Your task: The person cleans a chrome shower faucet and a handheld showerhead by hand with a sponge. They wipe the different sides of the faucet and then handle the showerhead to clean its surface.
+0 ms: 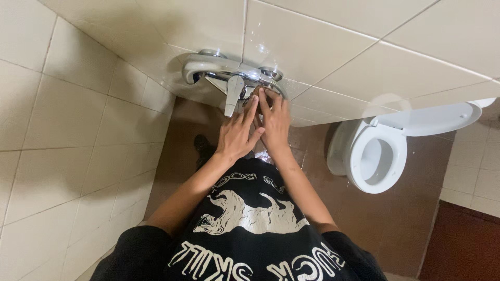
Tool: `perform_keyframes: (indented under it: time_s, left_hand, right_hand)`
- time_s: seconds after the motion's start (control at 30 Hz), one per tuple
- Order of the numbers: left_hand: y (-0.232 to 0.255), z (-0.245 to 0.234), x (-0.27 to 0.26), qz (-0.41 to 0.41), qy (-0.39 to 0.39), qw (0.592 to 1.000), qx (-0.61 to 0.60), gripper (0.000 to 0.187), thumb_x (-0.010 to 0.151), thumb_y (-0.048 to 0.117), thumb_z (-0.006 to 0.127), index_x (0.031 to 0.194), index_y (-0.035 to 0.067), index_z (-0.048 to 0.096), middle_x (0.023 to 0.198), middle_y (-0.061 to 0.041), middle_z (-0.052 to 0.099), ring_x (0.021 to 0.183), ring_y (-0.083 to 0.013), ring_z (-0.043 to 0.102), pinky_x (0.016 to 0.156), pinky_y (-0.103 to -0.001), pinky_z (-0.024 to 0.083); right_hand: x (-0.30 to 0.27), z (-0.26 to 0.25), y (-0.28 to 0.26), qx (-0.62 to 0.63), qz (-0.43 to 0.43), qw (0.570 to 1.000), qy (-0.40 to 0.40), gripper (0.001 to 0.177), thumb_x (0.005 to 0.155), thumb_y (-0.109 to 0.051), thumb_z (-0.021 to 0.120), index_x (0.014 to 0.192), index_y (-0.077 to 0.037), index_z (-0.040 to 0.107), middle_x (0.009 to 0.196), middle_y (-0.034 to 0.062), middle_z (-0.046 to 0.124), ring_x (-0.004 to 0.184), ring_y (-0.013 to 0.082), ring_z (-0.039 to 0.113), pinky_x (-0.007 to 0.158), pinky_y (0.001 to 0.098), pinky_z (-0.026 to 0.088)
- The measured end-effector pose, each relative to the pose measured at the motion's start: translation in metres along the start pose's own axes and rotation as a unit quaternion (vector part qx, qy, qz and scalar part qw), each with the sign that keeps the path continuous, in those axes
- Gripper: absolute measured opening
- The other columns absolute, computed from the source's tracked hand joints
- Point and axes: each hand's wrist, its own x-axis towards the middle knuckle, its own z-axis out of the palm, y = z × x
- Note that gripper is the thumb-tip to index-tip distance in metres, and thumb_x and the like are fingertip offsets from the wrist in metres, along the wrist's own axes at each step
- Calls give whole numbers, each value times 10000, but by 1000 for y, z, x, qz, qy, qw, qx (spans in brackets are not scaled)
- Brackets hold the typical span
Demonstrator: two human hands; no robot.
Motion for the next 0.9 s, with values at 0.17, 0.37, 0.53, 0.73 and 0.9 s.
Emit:
perform_keyframes:
  time_s: [0.17, 0.37, 0.53, 0.73, 0.9]
  left_hand:
    - [0, 2, -8, -39, 9, 999, -17, 831, 1022, 474, 553, 1652, 67, 196, 1598, -197, 420, 1312, -411, 573, 1041, -483, 510]
    - [-7, -2, -21, -50, 62, 997, 2, 801, 1007, 401, 588, 1645, 100, 209, 1254, -230, 603, 1055, -375, 651, 898, -464, 545]
    - [-14, -5, -16, -73, 3, 997, 27, 746, 1041, 402, 564, 1646, 131, 220, 772, -105, 652, 667, -288, 643, 656, -428, 556]
    - [-8, 5, 12, -114, -74, 988, 70, 823, 1029, 487, 547, 1638, 75, 177, 565, -117, 641, 471, -296, 618, 543, -418, 541]
    - [-2, 10, 21, -85, -39, 991, 99, 907, 990, 528, 576, 1617, 19, 164, 654, -143, 670, 499, -310, 662, 488, -416, 548]
  right_hand:
    - [-4, 19, 18, 21, -30, 998, 53, 646, 824, -69, 811, 1436, -103, 605, 1314, 120, 590, 1151, 354, 549, 980, 445, 503]
    - [-11, 47, 51, 72, -12, 988, 135, 520, 814, -23, 849, 1297, -135, 692, 1157, 74, 679, 1047, 288, 596, 886, 388, 513]
    - [-28, 59, 83, 105, -8, 979, 173, 396, 837, 38, 808, 1195, -82, 688, 1102, 91, 698, 1025, 279, 613, 905, 394, 496]
    - [-50, 52, 71, 156, 46, 971, 176, 385, 826, 61, 789, 1188, -25, 688, 1084, 132, 673, 998, 299, 605, 866, 386, 497]
    - [-49, 41, 67, 149, 79, 969, 180, 383, 818, 59, 797, 1177, -25, 692, 1049, 126, 659, 982, 285, 598, 846, 383, 503]
